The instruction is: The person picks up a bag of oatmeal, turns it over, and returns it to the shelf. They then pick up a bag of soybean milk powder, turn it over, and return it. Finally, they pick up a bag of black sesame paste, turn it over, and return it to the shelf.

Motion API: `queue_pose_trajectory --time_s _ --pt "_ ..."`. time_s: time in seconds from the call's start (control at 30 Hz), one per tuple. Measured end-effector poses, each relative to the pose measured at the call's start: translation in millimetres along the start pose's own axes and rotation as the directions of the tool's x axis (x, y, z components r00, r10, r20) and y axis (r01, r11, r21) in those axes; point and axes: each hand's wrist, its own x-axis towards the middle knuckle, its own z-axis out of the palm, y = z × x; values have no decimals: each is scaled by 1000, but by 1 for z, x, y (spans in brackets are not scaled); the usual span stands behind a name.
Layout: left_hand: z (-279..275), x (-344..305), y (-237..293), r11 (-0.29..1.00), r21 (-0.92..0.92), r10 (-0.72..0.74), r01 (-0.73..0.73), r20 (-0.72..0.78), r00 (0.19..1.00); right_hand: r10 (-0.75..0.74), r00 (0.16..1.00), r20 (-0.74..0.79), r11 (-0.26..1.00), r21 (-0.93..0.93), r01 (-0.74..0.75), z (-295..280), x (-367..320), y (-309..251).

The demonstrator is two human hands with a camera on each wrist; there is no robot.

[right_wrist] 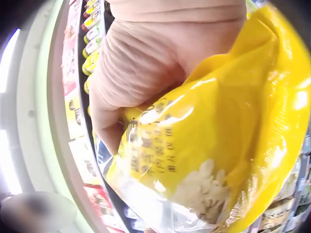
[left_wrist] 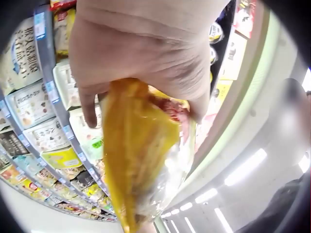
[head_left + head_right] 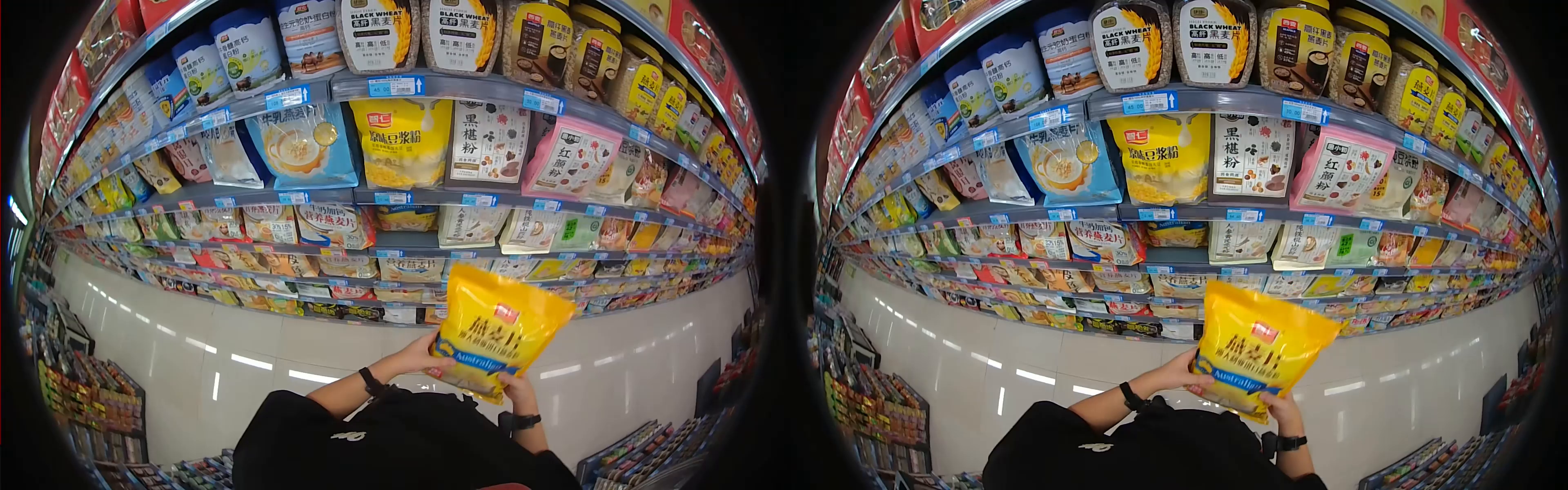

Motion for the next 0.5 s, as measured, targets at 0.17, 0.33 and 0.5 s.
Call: queue_pose_trajectory --time_s 0.17,0.33,0.5 --pt "39 1 -12 967 119 225 -223 -2 974 27 999 45 995 -95 -23 -23 -11 -15" --pt "41 41 -31 960 129 280 -250 -346 895 -37 994 -100 976 -219 14 -6 30 -23" --pt "15 45 -46 988 -34 96 -148 -612 785 -34 972 -232 961 -275 -32 22 86 10"
